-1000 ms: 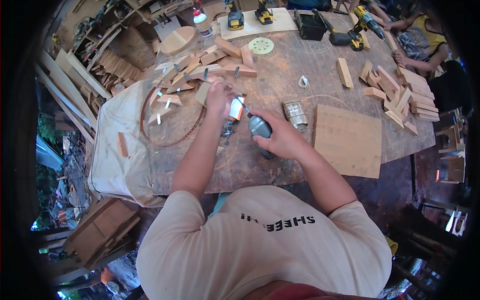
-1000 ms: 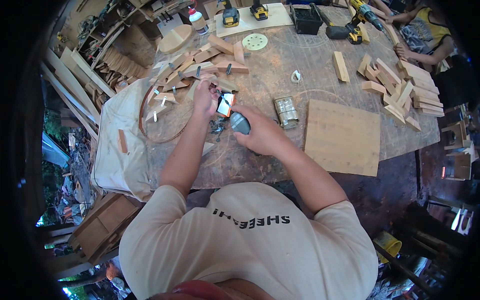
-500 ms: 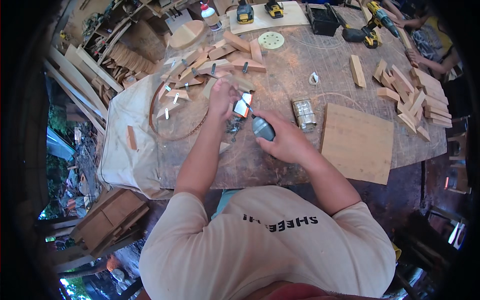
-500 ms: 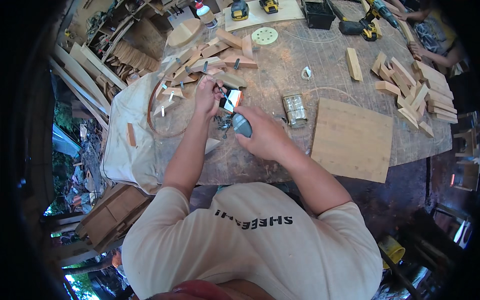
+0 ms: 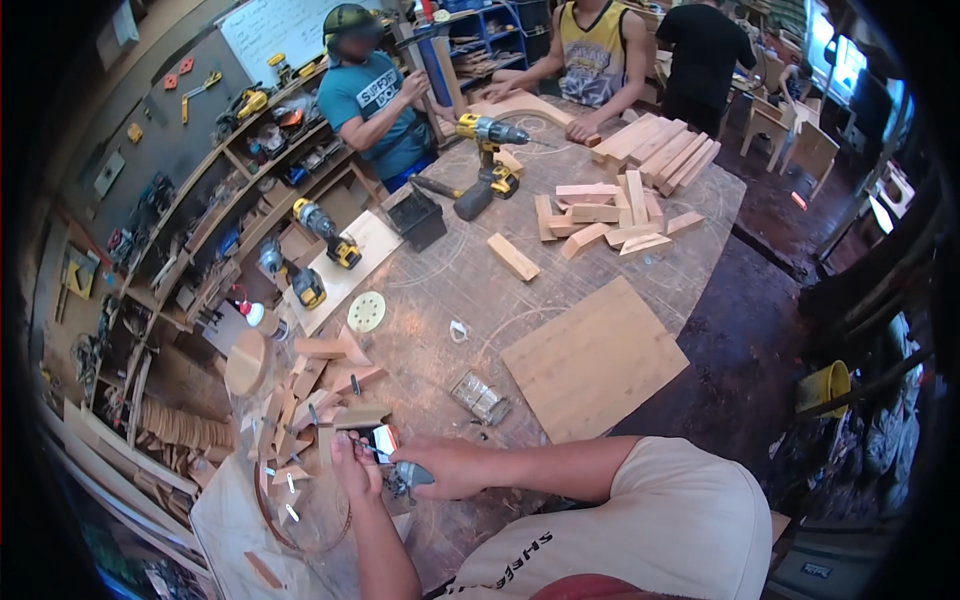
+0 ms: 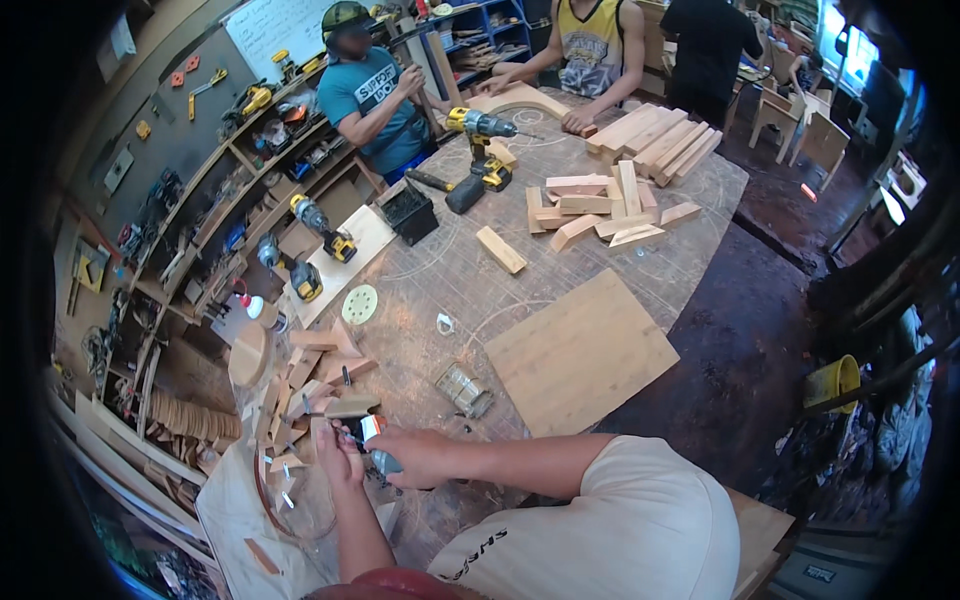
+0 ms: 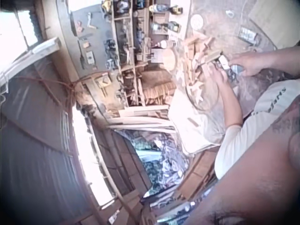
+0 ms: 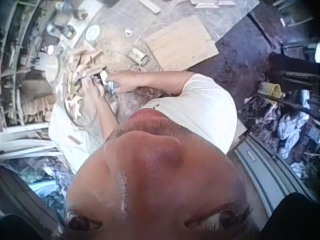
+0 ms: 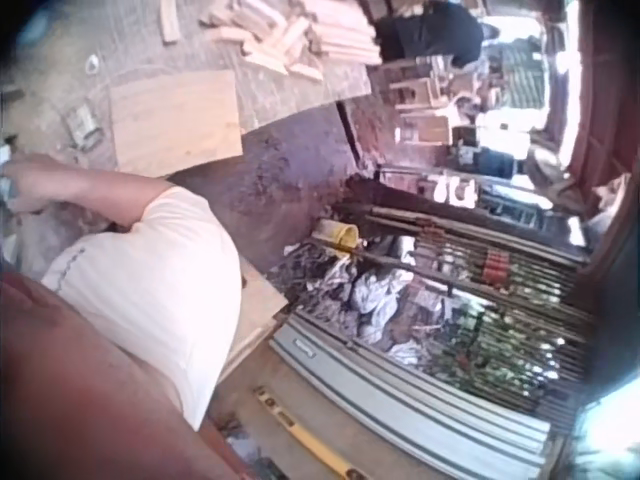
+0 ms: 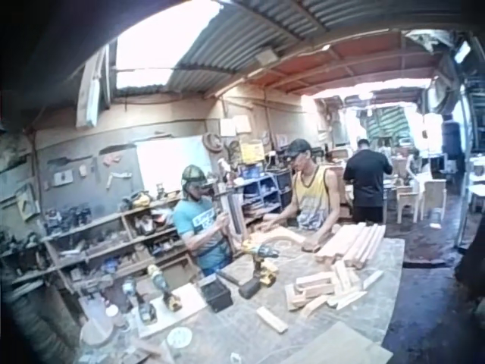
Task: The person assembles wooden components by positioning metal brackets and securing them with a power drill and screws.
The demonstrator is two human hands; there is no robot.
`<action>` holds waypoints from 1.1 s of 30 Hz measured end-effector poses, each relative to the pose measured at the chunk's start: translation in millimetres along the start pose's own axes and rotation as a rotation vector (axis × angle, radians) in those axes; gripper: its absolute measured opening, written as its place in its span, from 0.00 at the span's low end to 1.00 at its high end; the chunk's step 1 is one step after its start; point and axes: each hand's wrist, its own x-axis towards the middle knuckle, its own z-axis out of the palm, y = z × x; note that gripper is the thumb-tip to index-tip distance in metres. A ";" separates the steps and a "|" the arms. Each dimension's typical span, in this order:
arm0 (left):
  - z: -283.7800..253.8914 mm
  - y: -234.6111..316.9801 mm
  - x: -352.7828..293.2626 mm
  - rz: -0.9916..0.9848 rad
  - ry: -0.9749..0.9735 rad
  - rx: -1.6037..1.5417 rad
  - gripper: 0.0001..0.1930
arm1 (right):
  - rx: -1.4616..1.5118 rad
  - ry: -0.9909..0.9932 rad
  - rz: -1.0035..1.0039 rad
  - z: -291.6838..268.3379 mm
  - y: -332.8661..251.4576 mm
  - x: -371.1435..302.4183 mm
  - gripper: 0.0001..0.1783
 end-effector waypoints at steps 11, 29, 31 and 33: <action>-2.3 -0.7 2.2 -0.026 -0.038 -0.065 0.13 | 0.006 0.049 -0.041 4.7 5.5 4.3 0.33; 6.3 0.4 -9.1 -0.019 -0.059 -0.128 0.11 | -0.016 0.021 -0.029 4.1 2.7 2.7 0.33; 4.0 -0.3 -8.0 -0.019 -0.094 -0.150 0.12 | -0.005 0.034 -0.046 4.8 3.2 3.1 0.33; 5.1 -0.1 -8.4 -0.019 -0.077 -0.147 0.12 | 0.020 -0.006 -0.006 -1.2 -1.7 2.0 0.33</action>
